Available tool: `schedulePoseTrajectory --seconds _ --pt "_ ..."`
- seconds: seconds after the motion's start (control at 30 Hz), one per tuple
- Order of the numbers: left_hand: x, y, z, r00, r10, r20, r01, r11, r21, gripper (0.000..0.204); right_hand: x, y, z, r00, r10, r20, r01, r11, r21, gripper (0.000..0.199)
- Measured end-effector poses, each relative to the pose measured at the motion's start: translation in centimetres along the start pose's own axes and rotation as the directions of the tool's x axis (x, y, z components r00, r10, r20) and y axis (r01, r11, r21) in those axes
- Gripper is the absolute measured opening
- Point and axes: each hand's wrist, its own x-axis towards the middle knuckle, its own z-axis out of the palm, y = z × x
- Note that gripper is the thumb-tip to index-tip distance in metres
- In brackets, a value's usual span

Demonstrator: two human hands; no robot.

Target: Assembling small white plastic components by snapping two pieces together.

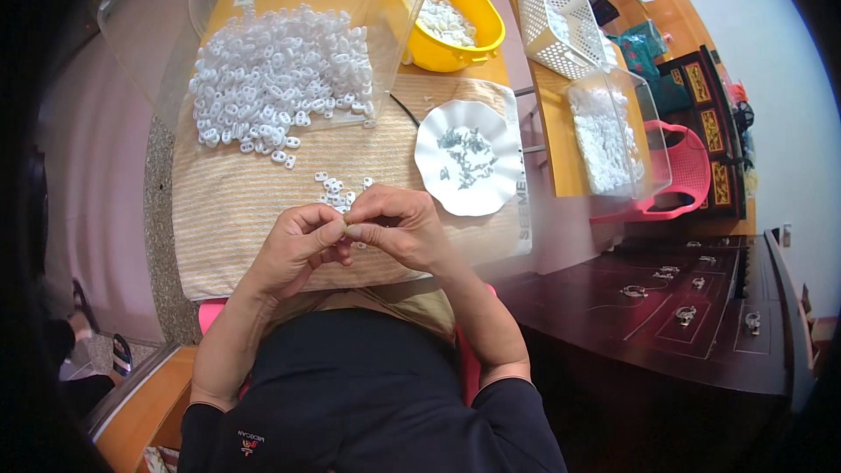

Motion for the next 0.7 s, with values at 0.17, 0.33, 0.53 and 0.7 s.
schedulePoseTrajectory --seconds 0.17,0.33,0.53,0.7 --pt "0.2 -0.5 -0.2 0.994 0.105 -0.003 -0.104 0.989 0.103 0.019 -0.2 -0.2 0.2 0.997 0.073 -0.02 -0.072 0.997 0.037 0.012" --pt "0.3 -0.6 0.0 0.975 0.218 -0.03 -0.203 0.943 0.263 0.018 -0.3 0.3 1.0 0.991 0.106 -0.086 -0.101 0.993 0.056 0.012" --pt "0.2 -0.7 0.5 0.928 0.363 -0.082 -0.297 0.855 0.426 0.014 -0.3 0.1 1.2 0.974 0.211 -0.085 -0.203 0.974 0.1 0.015" --pt "0.0 -0.5 0.9 0.932 0.348 -0.106 -0.269 0.855 0.443 0.012 -0.4 0.4 1.0 0.978 0.196 -0.072 -0.186 0.974 0.129 0.015"
